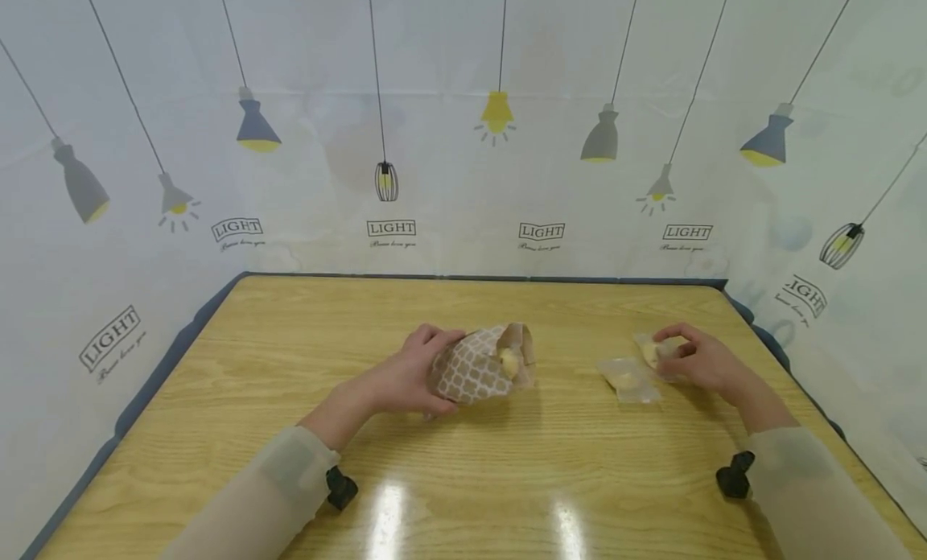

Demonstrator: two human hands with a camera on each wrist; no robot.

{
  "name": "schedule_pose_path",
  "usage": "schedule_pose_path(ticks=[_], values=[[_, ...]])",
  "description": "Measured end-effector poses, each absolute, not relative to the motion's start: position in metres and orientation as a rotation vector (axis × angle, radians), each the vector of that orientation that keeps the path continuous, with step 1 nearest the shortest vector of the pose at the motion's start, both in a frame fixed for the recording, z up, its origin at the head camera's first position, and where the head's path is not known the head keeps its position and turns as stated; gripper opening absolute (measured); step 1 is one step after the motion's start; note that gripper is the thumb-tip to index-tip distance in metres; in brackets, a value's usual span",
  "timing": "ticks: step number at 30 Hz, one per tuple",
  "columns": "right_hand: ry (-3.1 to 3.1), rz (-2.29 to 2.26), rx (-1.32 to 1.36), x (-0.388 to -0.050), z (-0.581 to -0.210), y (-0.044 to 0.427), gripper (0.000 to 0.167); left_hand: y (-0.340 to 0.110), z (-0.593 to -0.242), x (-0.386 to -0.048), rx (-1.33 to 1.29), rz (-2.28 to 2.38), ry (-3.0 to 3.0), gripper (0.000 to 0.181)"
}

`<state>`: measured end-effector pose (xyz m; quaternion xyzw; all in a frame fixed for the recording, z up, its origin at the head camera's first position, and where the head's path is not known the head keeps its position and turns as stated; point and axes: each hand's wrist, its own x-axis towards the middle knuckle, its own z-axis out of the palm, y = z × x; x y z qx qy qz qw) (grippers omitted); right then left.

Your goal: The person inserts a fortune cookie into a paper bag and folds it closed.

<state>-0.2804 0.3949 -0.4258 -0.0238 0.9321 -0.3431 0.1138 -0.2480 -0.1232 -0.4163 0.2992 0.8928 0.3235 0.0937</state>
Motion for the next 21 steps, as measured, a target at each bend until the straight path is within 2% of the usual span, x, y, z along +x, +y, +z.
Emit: schedule_pose_path(ticks=[9, 16, 21], values=[[2.729, -1.012, -0.119, -0.272, -0.422, 0.400, 0.063, -0.123, -0.420, -0.250, 0.890, 0.953, 2.647, 0.109], [2.723, -1.263, -0.155, -0.263, -0.417, 0.390, 0.060, -0.122, -0.421, -0.250, 0.892, 0.961, 2.656, 0.109], [2.724, -1.383, -0.165, -0.259, -0.409, 0.379, 0.064, -0.123, -0.420, -0.250, 0.889, 0.969, 2.662, 0.110]])
